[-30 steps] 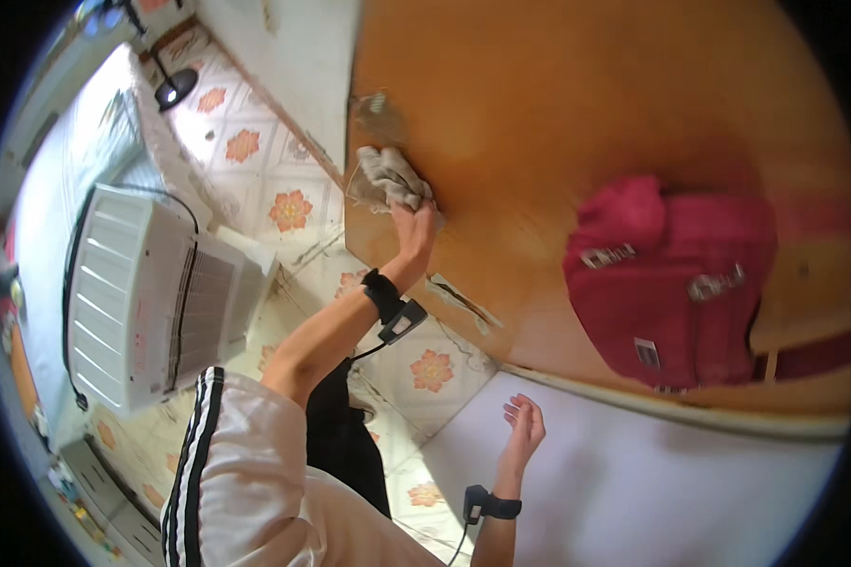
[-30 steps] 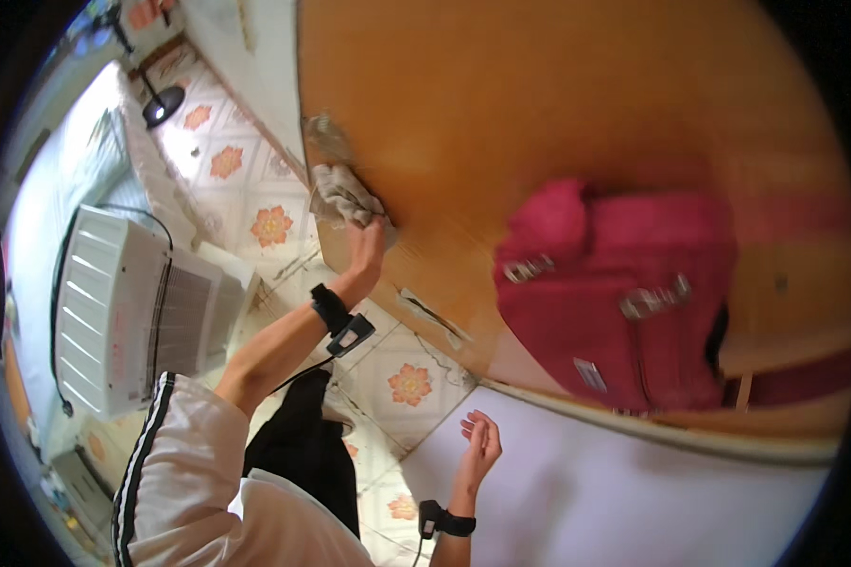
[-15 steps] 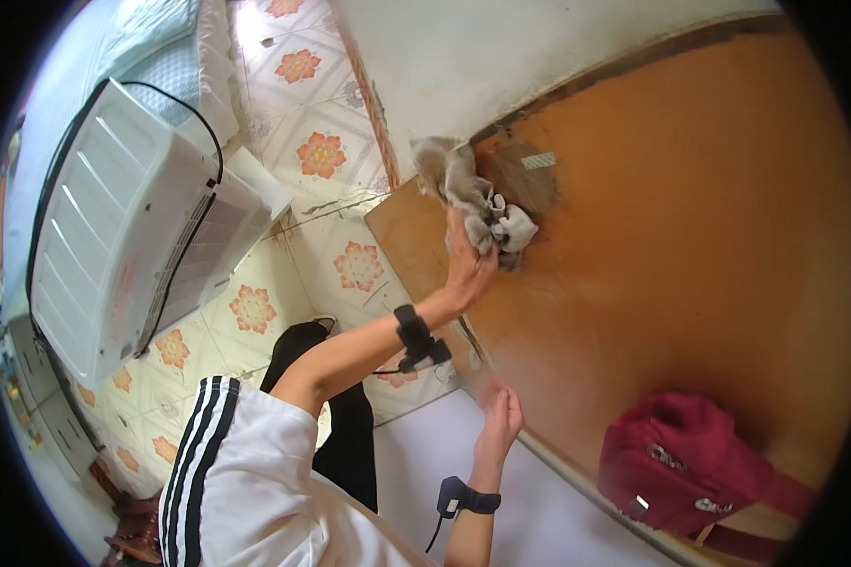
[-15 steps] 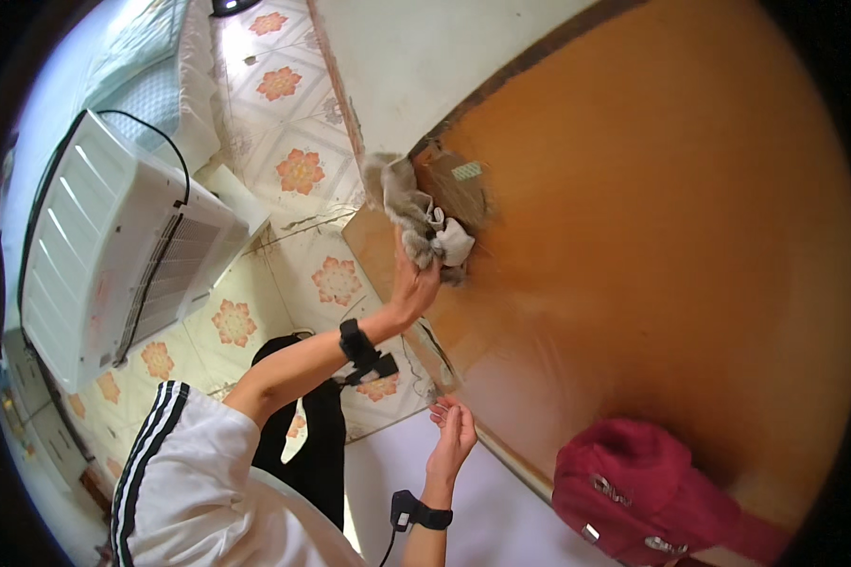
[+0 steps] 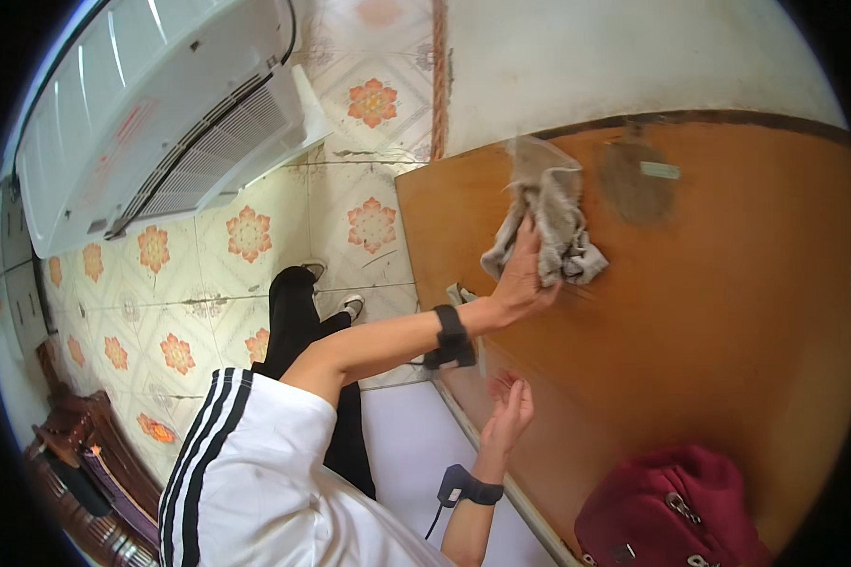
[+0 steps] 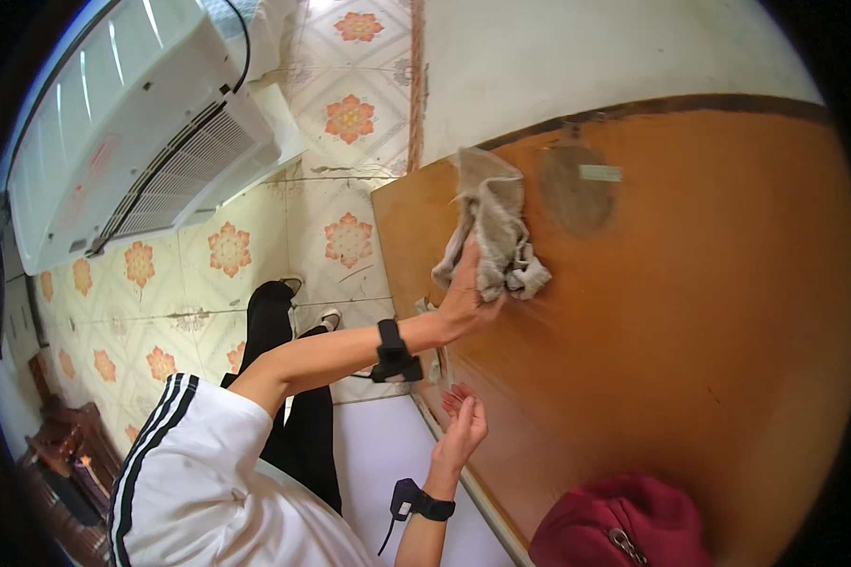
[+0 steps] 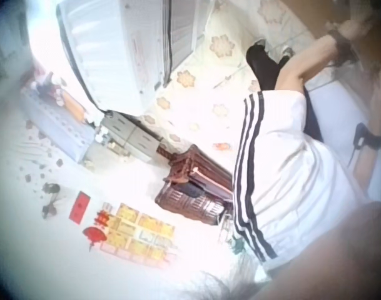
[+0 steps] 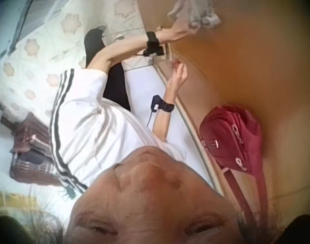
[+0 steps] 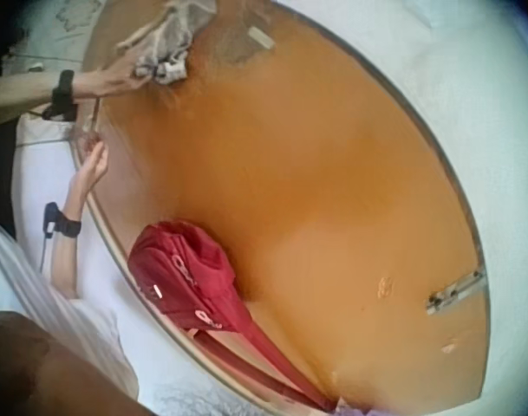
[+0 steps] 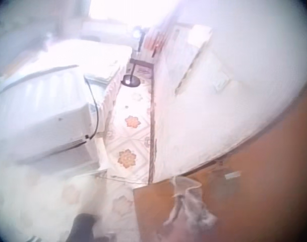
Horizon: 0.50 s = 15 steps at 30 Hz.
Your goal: Cleaning a door, air cooler, and wall tiles with a cloth, then washing the cloth in a basin of soapy water.
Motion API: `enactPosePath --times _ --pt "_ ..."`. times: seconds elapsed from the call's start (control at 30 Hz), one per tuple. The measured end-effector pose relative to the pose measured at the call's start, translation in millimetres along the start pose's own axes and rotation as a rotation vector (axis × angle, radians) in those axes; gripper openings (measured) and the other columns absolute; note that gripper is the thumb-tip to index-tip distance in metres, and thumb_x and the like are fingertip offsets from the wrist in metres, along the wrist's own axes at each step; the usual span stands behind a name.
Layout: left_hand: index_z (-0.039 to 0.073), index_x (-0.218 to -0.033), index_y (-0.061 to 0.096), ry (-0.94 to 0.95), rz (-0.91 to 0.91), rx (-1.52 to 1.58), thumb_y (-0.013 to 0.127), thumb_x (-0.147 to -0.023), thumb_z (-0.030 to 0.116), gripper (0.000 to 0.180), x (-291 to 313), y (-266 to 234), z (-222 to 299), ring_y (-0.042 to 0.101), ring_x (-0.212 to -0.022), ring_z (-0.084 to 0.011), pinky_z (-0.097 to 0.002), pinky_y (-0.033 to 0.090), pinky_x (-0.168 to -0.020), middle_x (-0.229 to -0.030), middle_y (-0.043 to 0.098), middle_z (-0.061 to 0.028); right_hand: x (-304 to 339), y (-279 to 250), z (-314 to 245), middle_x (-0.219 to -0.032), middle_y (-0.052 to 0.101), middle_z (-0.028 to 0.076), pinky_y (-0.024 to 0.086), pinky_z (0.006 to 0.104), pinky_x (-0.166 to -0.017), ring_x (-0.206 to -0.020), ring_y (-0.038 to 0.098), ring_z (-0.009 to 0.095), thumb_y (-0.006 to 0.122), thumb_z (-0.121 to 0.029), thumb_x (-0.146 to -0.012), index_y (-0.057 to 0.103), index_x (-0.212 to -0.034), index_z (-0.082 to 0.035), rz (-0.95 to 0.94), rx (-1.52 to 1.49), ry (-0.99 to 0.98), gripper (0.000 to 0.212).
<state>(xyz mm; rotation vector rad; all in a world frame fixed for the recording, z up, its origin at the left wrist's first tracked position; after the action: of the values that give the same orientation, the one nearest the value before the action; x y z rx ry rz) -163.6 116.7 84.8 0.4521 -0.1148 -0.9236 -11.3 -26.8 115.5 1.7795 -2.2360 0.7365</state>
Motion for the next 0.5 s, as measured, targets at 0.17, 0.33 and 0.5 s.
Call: enactPosePath --times 0.17,0.33,0.5 --pt "-0.003 -0.129 0.033 0.36 -0.04 -0.29 0.06 -0.064 0.008 0.071 -25 -27 -44 0.026 -0.125 -0.0411 -0.0404 0.021 -0.105 -0.133 0.032 -0.0225 -19 17 50 -0.094 0.058 0.01 0.044 0.0271 -0.074 -0.082 0.057 0.017 0.044 -0.02 -0.094 0.055 -0.101 0.002 0.026 -0.007 0.038 0.026" --pt "-0.002 -0.123 0.04 -0.009 0.063 -0.042 0.055 -0.071 0.003 0.055 -39 -81 -187 0.041 -0.117 -0.0256 -0.032 0.028 -0.1 -0.12 0.048 -0.014 -45 40 108 -0.093 0.058 0.01 0.044 0.0275 -0.074 -0.082 0.057 0.017 0.044 -0.02 -0.094 0.054 -0.102 0.003 0.081 -0.044 0.096 0.026" --pt "-0.003 -0.105 0.052 -0.301 0.146 -0.247 0.049 -0.079 0.021 0.035 -52 -181 -360 0.051 -0.094 -0.028 -0.0362 0.039 -0.084 -0.104 0.054 -0.0179 -66 55 178 -0.092 0.055 0.01 0.044 0.0281 -0.074 -0.082 0.055 0.017 0.043 -0.024 -0.094 0.052 -0.102 0.002 0.094 0.047 0.214 0.029"
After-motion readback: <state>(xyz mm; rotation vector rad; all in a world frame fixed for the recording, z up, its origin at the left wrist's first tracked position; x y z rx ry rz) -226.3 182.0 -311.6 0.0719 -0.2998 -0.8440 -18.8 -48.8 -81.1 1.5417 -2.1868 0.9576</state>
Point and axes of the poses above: each hand's wrist, its own x-axis away from the middle knuckle, its own y-axis out of the palm, z = x × y, the point moved 3 cm from there along -x, towards the middle knuckle
